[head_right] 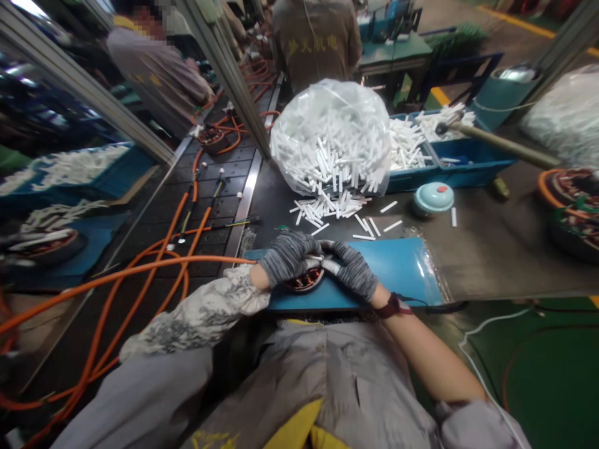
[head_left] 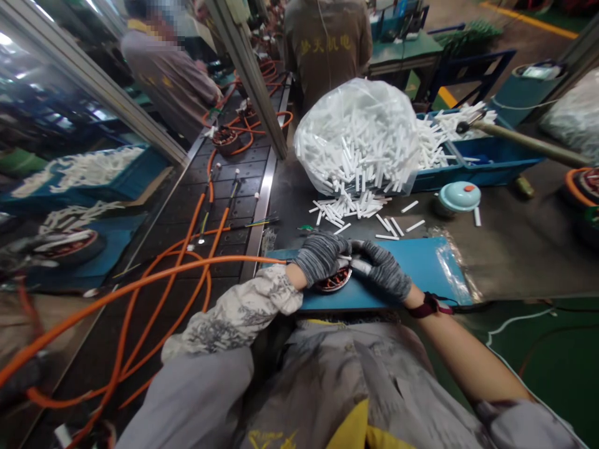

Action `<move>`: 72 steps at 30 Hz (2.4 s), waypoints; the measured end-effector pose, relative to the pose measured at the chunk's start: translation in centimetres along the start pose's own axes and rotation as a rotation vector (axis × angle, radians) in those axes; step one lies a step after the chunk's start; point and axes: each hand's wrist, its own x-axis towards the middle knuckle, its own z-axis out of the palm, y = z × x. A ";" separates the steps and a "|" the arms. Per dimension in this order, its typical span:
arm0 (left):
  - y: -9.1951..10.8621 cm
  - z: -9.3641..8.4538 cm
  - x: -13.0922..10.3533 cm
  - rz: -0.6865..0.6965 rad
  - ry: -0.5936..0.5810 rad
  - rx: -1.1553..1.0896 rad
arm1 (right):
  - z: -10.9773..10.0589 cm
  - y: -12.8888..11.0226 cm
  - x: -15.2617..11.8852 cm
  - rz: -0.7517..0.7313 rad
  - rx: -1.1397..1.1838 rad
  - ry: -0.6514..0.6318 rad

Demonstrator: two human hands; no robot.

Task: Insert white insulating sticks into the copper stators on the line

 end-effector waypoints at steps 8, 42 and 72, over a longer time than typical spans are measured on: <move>-2.6 -0.3 -0.3 0.068 0.057 -0.140 | 0.4 0.5 -0.8 0.049 0.099 0.062; -5.8 1.9 -2.9 0.290 0.171 -0.760 | 1.2 -0.9 1.6 0.099 0.238 -0.224; -6.0 0.6 -5.4 0.174 0.220 -0.281 | 1.1 -0.8 -3.6 -0.210 -0.175 -0.253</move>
